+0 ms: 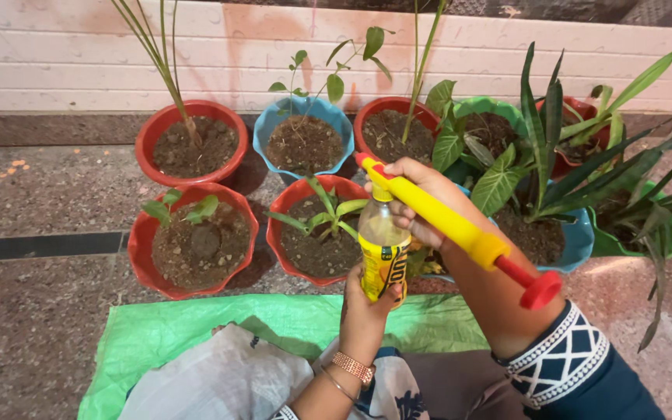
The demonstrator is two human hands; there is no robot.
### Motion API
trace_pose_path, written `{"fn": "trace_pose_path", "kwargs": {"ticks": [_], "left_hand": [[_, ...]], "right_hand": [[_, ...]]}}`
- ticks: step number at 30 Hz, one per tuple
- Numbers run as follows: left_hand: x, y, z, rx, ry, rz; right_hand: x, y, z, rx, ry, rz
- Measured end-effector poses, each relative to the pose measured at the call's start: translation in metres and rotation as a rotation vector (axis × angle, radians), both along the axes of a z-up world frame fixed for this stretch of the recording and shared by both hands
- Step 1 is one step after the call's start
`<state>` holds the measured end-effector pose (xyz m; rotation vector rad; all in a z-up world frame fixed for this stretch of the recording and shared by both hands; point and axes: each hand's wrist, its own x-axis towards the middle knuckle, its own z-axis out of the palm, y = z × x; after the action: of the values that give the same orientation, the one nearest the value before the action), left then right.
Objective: The person is watering several potted plants using a yellow spray bottle. They systematically move from one pot to the next, spraying water onto the soil and leaves of each plant.
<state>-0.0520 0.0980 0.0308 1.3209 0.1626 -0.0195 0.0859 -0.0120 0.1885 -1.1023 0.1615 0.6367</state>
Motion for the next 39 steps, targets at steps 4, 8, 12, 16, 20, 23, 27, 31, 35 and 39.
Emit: {"fn": "trace_pose_path", "kwargs": {"ticks": [4,8,12,16,20,23,27,31,35,39], "left_hand": [[0.002,0.001,-0.005,-0.026,0.003,0.008],[0.004,0.003,-0.007,0.009,-0.008,0.026],[0.001,0.009,-0.003,-0.03,0.058,0.014],[-0.007,0.026,0.005,0.02,0.014,0.033],[-0.024,0.051,0.011,0.125,0.055,0.05],[-0.031,0.065,0.015,0.232,0.039,0.064],[-0.027,0.072,0.012,0.17,0.052,0.098],[-0.018,0.071,0.002,-0.104,0.046,0.148],[-0.006,0.078,-0.007,-0.285,0.08,0.177],[0.007,0.091,-0.018,-0.392,0.139,0.239]], "right_hand": [[-0.005,0.004,0.0,-0.035,-0.041,0.003],[-0.006,0.007,0.001,-0.053,-0.051,0.053],[-0.01,0.012,0.004,-0.042,-0.031,-0.012],[-0.019,0.02,0.007,0.044,-0.013,-0.024],[-0.025,0.031,0.009,0.101,0.046,-0.012],[-0.027,0.043,0.009,0.166,0.04,0.064],[-0.023,0.063,0.007,0.141,-0.002,0.097],[-0.015,0.086,0.002,0.066,0.01,0.113],[-0.006,0.121,-0.009,-0.044,0.032,0.131],[0.01,0.147,-0.027,-0.027,0.036,0.054]]}}
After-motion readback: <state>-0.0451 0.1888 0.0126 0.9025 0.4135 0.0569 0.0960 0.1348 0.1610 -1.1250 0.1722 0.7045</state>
